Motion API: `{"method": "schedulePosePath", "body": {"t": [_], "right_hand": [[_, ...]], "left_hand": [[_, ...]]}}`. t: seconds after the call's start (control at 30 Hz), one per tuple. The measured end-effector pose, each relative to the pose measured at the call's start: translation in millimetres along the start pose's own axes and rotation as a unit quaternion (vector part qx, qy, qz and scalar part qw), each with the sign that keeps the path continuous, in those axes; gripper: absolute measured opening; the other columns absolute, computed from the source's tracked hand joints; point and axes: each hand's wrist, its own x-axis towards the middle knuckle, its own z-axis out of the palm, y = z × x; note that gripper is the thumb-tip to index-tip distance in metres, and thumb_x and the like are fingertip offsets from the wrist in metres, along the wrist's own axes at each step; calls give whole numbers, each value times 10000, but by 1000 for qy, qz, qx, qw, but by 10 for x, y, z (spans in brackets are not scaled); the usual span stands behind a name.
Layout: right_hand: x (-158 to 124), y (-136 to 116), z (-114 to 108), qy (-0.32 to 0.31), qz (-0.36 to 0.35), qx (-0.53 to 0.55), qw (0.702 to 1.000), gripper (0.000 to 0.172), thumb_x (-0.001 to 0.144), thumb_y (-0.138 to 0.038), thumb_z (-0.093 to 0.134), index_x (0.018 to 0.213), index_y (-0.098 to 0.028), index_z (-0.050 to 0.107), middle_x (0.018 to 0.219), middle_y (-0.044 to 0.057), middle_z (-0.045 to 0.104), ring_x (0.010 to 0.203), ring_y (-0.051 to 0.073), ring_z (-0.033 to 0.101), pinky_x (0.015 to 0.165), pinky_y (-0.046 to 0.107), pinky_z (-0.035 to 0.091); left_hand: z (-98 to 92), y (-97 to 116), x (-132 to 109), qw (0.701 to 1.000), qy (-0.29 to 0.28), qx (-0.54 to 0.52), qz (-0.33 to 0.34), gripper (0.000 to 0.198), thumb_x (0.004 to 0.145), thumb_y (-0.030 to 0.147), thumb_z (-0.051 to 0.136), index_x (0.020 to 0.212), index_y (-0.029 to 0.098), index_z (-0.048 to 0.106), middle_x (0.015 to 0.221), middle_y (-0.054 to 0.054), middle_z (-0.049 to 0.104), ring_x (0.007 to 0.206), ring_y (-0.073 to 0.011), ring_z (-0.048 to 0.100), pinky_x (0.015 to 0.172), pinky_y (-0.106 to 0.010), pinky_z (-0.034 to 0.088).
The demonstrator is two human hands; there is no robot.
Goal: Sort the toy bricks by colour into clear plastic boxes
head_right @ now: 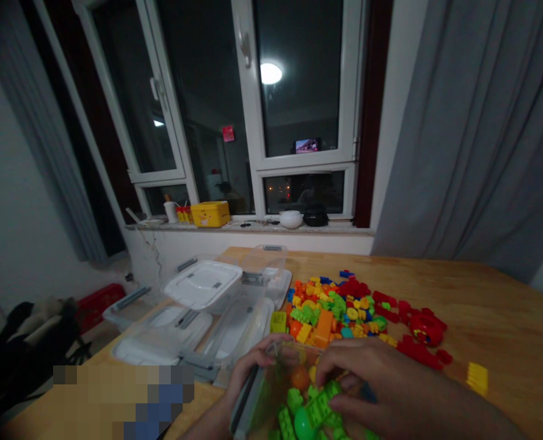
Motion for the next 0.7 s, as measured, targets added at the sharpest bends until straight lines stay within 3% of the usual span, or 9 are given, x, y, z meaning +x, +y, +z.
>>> {"method": "schedulePosePath", "body": {"t": [0.4, 0.6, 0.7], "right_hand": [[-10, 19, 93, -25, -3, -14, 1000, 146, 977, -407, 610, 1035, -347, 730, 1019, -31, 787, 901, 206, 706, 768, 305, 509], [-52, -19, 47, -33, -19, 19, 999, 271, 1001, -456, 572, 1207, -396, 736, 1325, -1, 773, 1217, 272, 696, 1067, 418, 540], [24, 21, -26, 26, -21, 12, 999, 332, 1000, -534, 553, 1227, -383, 742, 1329, 9, 776, 1252, 276, 684, 1101, 430, 540]], "left_hand": [[-47, -26, 0, 1000, 10, 12, 5, 405, 691, 311, 727, 1088, 246, 775, 1189, -84, 755, 1248, -368, 621, 1106, -432, 394], [25, 20, -2, 1000, 11, 1, -2, 363, 675, 309, 730, 1028, 247, 782, 1198, -87, 757, 1308, -383, 588, 1112, -443, 393], [69, 49, -19, 1000, 16, 1, -11, 419, 693, 299, 699, 1098, 231, 781, 1196, -87, 759, 1283, -371, 607, 1127, -447, 380]]}}
